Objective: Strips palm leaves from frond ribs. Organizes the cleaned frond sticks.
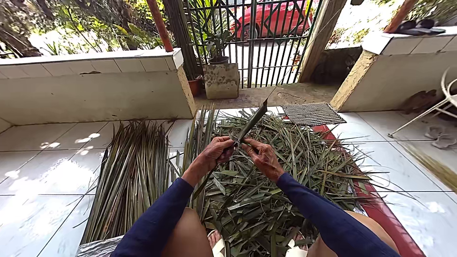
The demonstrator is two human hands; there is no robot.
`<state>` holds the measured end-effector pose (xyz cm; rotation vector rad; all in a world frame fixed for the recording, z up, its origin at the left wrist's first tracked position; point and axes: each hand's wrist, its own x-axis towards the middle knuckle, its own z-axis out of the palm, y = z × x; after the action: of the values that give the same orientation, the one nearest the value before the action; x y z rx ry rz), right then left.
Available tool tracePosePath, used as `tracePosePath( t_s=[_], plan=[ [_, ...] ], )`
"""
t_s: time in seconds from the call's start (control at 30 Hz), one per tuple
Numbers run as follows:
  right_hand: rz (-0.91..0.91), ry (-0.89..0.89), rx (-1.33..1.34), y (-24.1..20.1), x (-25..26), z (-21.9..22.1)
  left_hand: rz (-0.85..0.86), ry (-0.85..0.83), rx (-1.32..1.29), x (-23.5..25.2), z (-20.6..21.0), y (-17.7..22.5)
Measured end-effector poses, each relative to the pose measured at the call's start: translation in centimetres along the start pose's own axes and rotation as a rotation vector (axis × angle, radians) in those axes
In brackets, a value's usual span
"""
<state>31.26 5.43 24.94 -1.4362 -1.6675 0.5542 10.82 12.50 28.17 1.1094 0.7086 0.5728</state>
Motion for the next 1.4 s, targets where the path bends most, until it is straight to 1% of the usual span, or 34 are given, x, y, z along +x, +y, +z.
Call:
tracePosePath(
  t_s=[0.1, 0.3, 0.4, 0.53, 0.77, 1.07, 1.13, 1.4],
  plan=[
    [-0.007, 0.000, -0.018, -0.1, 0.0, 0.1, -0.013, 0.005, 0.002, -0.1, -0.2, 0.0],
    [0.002, -0.004, -0.069, 0.2, 0.2, -0.4, -0.038, -0.051, 0.017, -0.4, -0.4, 0.2],
    [0.025, -0.002, -0.100, 0.2, 0.0, -0.3, -0.035, -0.024, 0.059, -0.5, -0.2, 0.1],
    [0.078, 0.069, -0.179, 0.1, 0.0, 0.0, -0.020, 0.036, 0.133, -0.5, 0.4, 0.1],
    [0.137, 0.120, -0.273, -0.3, -0.1, 0.0, 0.009, 0.120, 0.263, -0.6, 1.0, 0.1],
    [0.162, 0.146, -0.329, -0.6, -0.2, -0.1, 0.012, 0.178, 0.331, -0.9, 1.4, 0.4],
    [0.173, 0.178, -0.335, -0.4, 0.0, -0.2, 0.017, 0.189, 0.353, -1.1, 1.5, 0.5],
    [0.195, 0.257, -0.294, 0.8, 1.3, -2.2, 0.007, 0.182, 0.388, -1.7, 1.3, 0.5]
  ],
)
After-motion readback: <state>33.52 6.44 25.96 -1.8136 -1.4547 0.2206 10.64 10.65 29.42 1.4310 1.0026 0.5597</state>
